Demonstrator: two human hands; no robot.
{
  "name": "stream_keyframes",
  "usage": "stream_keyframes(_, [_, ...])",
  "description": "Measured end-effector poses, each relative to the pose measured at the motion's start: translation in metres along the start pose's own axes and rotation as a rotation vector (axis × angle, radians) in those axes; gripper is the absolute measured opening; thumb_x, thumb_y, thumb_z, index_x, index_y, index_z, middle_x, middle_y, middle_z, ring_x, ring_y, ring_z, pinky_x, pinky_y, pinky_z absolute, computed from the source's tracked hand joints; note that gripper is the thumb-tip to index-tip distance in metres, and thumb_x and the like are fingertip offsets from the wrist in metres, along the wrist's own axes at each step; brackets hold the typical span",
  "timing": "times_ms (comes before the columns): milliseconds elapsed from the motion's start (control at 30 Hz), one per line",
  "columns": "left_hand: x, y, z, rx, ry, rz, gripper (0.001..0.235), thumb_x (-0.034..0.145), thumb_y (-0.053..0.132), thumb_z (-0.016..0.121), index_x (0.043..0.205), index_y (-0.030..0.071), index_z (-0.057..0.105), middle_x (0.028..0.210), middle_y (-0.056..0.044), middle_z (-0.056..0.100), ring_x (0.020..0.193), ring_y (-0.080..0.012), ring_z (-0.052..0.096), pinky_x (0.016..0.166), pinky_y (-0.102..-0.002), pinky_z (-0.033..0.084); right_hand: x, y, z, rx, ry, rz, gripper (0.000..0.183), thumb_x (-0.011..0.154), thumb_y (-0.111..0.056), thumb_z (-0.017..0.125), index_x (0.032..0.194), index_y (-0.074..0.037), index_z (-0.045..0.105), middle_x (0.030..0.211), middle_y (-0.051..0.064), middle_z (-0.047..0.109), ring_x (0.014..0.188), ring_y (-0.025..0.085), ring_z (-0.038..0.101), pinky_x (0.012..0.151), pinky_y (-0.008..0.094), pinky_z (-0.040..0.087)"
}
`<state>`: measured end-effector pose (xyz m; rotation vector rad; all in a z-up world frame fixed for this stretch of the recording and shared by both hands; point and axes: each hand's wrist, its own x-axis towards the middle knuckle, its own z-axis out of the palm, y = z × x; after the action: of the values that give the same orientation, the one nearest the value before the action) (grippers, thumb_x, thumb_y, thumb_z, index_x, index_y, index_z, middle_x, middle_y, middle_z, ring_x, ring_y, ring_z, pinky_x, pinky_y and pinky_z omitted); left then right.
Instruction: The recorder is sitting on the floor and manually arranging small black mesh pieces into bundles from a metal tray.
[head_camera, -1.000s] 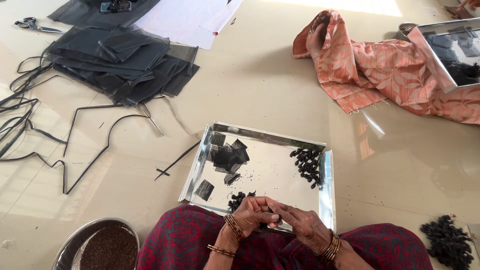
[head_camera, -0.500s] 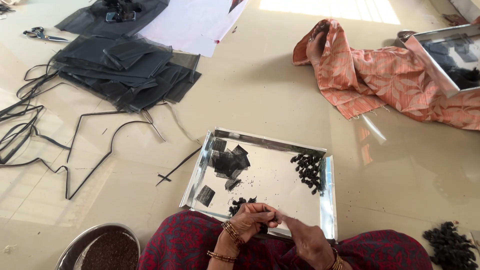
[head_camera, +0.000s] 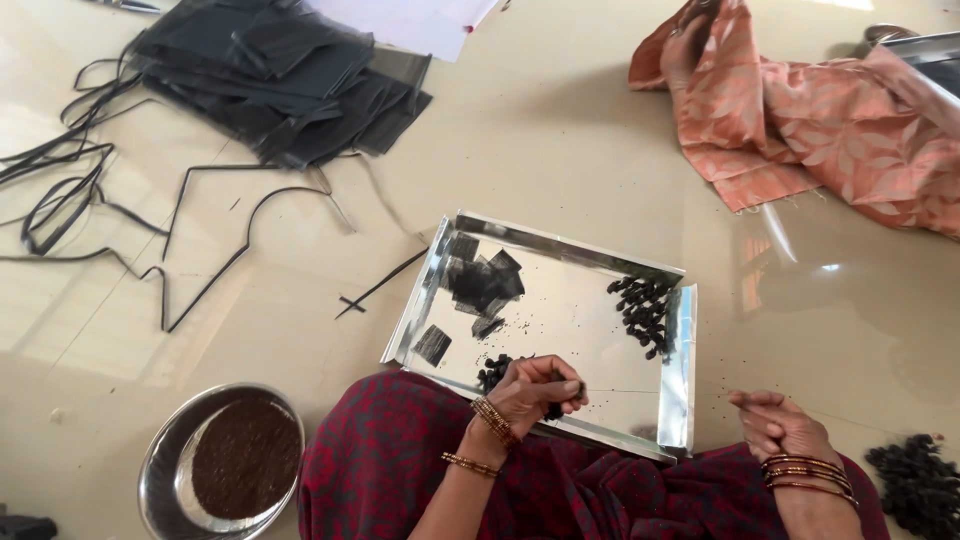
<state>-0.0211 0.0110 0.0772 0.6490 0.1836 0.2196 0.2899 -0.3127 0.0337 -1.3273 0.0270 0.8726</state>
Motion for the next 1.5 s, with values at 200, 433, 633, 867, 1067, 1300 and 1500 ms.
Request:
stream_keyframes(200, [-0.007, 0.011, 0.002, 0.01, -0.051, -0.065, 0.01, 0.091, 0.006, 0.078, 0.094, -0.001, 0.072, 0.088, -0.015, 0.076, 0.07, -0.0137, 0.068, 0.068, -0.026, 0.057, 0.01, 0.007, -0.009, -0.021, 0.062, 0.088, 0.01, 0.085, 0.0, 0.058, 0.092, -0.005, 0.065, 0.088, 0.009, 0.071, 0.042, 0.006, 0.036, 0.032, 0.025, 0.03])
stream_keyframes(433, [0.005, -0.005, -0.012, 0.13, -0.038, -0.025, 0.012, 0.09, 0.006, 0.08, 0.091, -0.003, 0.073, 0.085, -0.015, 0.076, 0.068, -0.0133, 0.068, 0.065, -0.026, 0.057, -0.018, -0.035, -0.004, -0.286, 0.142, -0.005, 0.018, 0.09, 0.002, 0.06, 0.107, 0.005, 0.065, 0.096, 0.018, 0.075, 0.054, 0.009, 0.045, 0.045, 0.025, 0.04])
stream_keyframes(633, [0.008, -0.004, 0.0, 0.204, -0.005, -0.113, 0.013, 0.089, 0.008, 0.079, 0.095, -0.004, 0.076, 0.083, -0.014, 0.076, 0.068, -0.0137, 0.068, 0.065, -0.027, 0.058, -0.042, -0.035, 0.011, -0.062, 0.058, -0.38, 0.033, 0.097, -0.015, 0.054, 0.123, 0.003, 0.061, 0.12, 0.017, 0.068, 0.094, 0.015, 0.06, 0.081, 0.028, 0.053])
stream_keyframes(867, [0.014, -0.026, -0.01, 0.232, -0.104, -0.165, 0.012, 0.089, 0.007, 0.079, 0.094, -0.003, 0.075, 0.085, -0.012, 0.076, 0.072, -0.0145, 0.07, 0.067, -0.027, 0.058, -0.107, 0.009, 0.244, -0.899, -0.489, -0.146, 0.058, 0.082, -0.016, 0.082, 0.135, -0.015, 0.06, 0.102, 0.008, 0.079, 0.087, 0.011, 0.074, 0.073, 0.026, 0.063])
stream_keyframes(1067, [0.011, -0.002, -0.017, 0.15, 0.031, -0.142, 0.015, 0.091, 0.012, 0.077, 0.093, -0.002, 0.072, 0.085, -0.013, 0.077, 0.07, -0.0146, 0.07, 0.067, -0.026, 0.058, -0.08, 0.032, 0.212, -0.754, -0.426, 0.124, 0.033, 0.096, -0.027, 0.069, 0.109, 0.001, 0.08, 0.064, 0.006, 0.072, 0.041, 0.01, 0.06, 0.038, 0.023, 0.049])
stream_keyframes(1300, [0.017, -0.01, -0.012, 0.109, -0.105, -0.187, 0.015, 0.091, 0.011, 0.077, 0.094, -0.003, 0.072, 0.084, -0.014, 0.075, 0.072, -0.0165, 0.073, 0.067, -0.027, 0.059, -0.042, 0.063, 0.166, -0.084, -0.317, 0.293, 0.034, 0.096, -0.025, 0.071, 0.106, 0.008, 0.072, 0.055, 0.003, 0.053, 0.033, 0.008, 0.037, 0.028, 0.024, 0.03])
stream_keyframes(1500, [0.016, -0.002, -0.021, 0.109, 0.092, -0.196, 0.015, 0.084, -0.002, 0.079, 0.097, -0.005, 0.072, 0.087, -0.016, 0.078, 0.069, -0.0176, 0.072, 0.066, -0.029, 0.06, -0.038, -0.029, 0.149, -0.542, -0.334, 0.302, 0.044, 0.097, -0.024, 0.055, 0.117, 0.01, 0.075, 0.092, 0.001, 0.075, 0.067, 0.007, 0.067, 0.052, 0.02, 0.052])
